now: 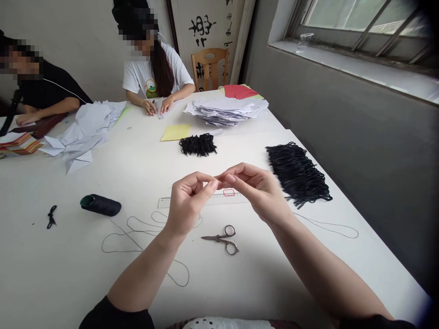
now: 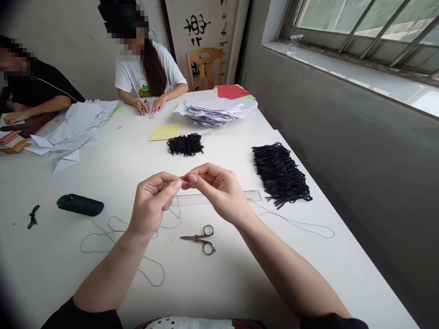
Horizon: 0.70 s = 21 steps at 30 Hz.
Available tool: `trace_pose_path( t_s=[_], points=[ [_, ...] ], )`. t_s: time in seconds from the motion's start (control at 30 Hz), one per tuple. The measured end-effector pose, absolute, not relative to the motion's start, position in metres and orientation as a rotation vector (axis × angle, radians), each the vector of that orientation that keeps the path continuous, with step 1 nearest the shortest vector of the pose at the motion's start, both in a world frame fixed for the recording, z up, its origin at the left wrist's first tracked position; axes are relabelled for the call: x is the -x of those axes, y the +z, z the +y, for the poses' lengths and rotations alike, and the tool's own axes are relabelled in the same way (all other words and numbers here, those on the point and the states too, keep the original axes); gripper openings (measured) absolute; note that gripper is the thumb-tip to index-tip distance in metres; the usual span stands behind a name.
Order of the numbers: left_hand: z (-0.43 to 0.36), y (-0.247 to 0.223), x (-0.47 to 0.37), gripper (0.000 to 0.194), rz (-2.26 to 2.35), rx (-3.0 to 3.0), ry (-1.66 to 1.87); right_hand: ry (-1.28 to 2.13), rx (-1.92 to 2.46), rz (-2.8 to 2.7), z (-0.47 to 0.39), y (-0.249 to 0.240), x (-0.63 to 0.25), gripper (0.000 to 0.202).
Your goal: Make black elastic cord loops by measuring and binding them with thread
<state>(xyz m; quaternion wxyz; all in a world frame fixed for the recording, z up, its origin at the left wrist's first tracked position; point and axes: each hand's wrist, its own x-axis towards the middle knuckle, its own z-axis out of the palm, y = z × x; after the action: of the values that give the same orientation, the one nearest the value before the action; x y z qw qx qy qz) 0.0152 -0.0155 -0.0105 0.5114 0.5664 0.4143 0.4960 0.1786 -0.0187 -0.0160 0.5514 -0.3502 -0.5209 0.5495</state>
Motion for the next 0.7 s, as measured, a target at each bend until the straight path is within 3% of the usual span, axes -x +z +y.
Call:
trace_pose_path(
  t_s=[0.23,0.4,0.7],
  points=[
    [-0.02,-0.009,-0.017,0.013,1.06,-1.437,1.211,1.318,0.865,-1.25,-0.02,-0.015,-0.176,0.025],
    [-0.012,-0.003,-0.009,0.017,0.844,-1.047,0.869,1.279,0.801,-1.395,-0.021,-0.014,-0.183,0.018],
    [-0.018,0.008,-0.002,0.012,0.67,-1.021,0.564,0.867,0.578,-1.96,-0.024,-0.006,-0.209,0.014]
  ],
)
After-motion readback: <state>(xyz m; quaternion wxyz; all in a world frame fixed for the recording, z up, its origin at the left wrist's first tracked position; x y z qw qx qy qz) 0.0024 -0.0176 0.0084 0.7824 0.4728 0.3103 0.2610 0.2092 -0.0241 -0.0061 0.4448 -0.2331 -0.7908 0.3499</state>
